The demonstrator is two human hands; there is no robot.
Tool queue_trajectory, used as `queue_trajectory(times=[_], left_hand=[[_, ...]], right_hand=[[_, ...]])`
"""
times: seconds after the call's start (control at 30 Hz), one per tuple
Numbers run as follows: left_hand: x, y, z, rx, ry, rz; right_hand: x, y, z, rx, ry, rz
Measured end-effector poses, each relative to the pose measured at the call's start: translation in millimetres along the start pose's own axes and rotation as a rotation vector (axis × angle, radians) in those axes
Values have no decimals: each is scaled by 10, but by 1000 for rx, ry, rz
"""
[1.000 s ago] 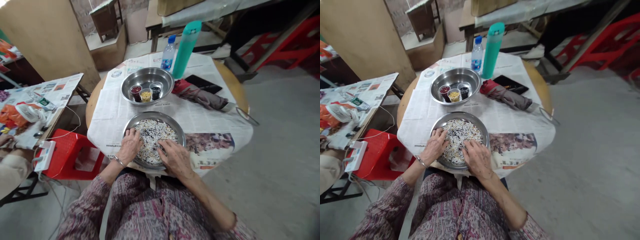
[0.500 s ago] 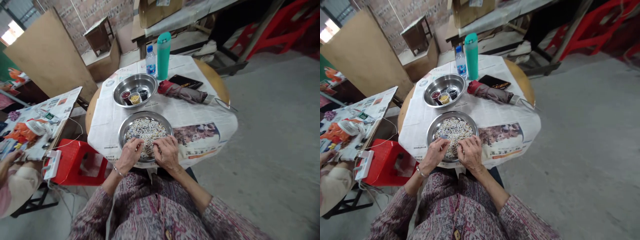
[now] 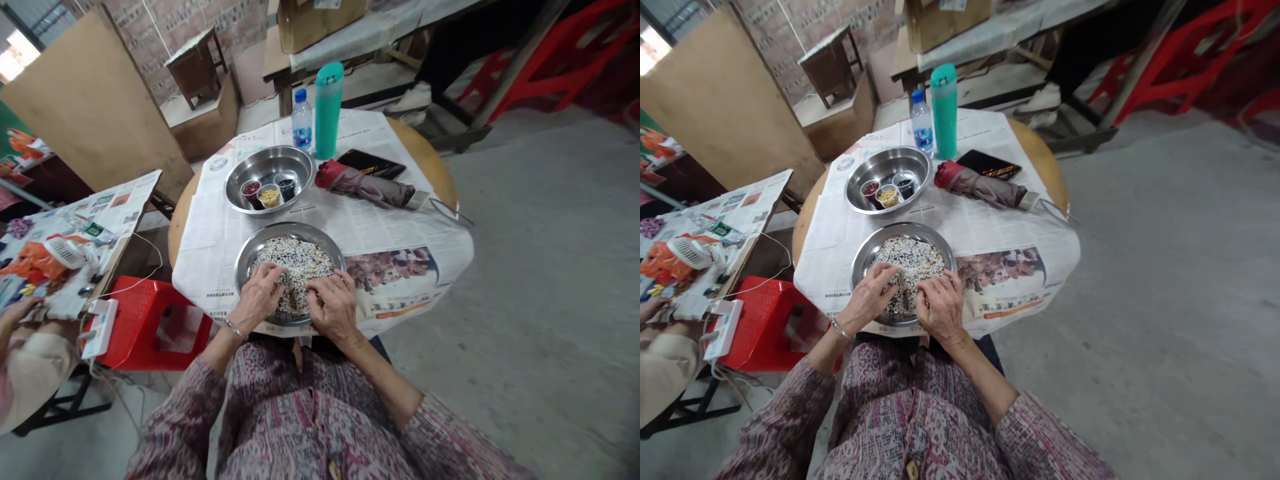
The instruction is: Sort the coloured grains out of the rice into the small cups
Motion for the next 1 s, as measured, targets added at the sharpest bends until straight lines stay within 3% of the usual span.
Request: queue_trajectory(times=[0.07, 0.13, 0.27, 0.37, 0.43, 0.57, 0.73, 0.9, 1.0], left_hand=[[-13, 150, -62, -25, 28, 22], [-5, 285, -68, 5, 35, -36], [77, 443, 55, 178, 15, -195], [148, 501, 138, 300, 32, -243], [156, 530, 121, 301, 47, -242], [37, 500, -79, 153, 110, -106], [-134, 212, -324, -9, 71, 87], [-125, -133, -323, 175, -108, 284], [-79, -287, -311, 211, -123, 444]], right_hand=[[2, -5, 7, 4, 0, 7], [0, -12, 11, 4, 6, 22], [-9, -31, 20, 7, 1, 62], [-10, -42, 30, -30, -18, 83], [-7, -45, 38, -49, -22, 82], [-3, -51, 49, -43, -14, 64], [-1, -55, 45, -41, -16, 62], [14, -57, 50, -56, -21, 81], [16, -61, 56, -81, -35, 92]])
Point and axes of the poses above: each hand's wrist, its own y-axis towards the middle knuckle, its own x-axis out of the palm, z = x × y, the point moved 1 cm from there along y, towards the middle knuckle, and after that the axes turned 8 degrees about -y, right-handed, at the moved point
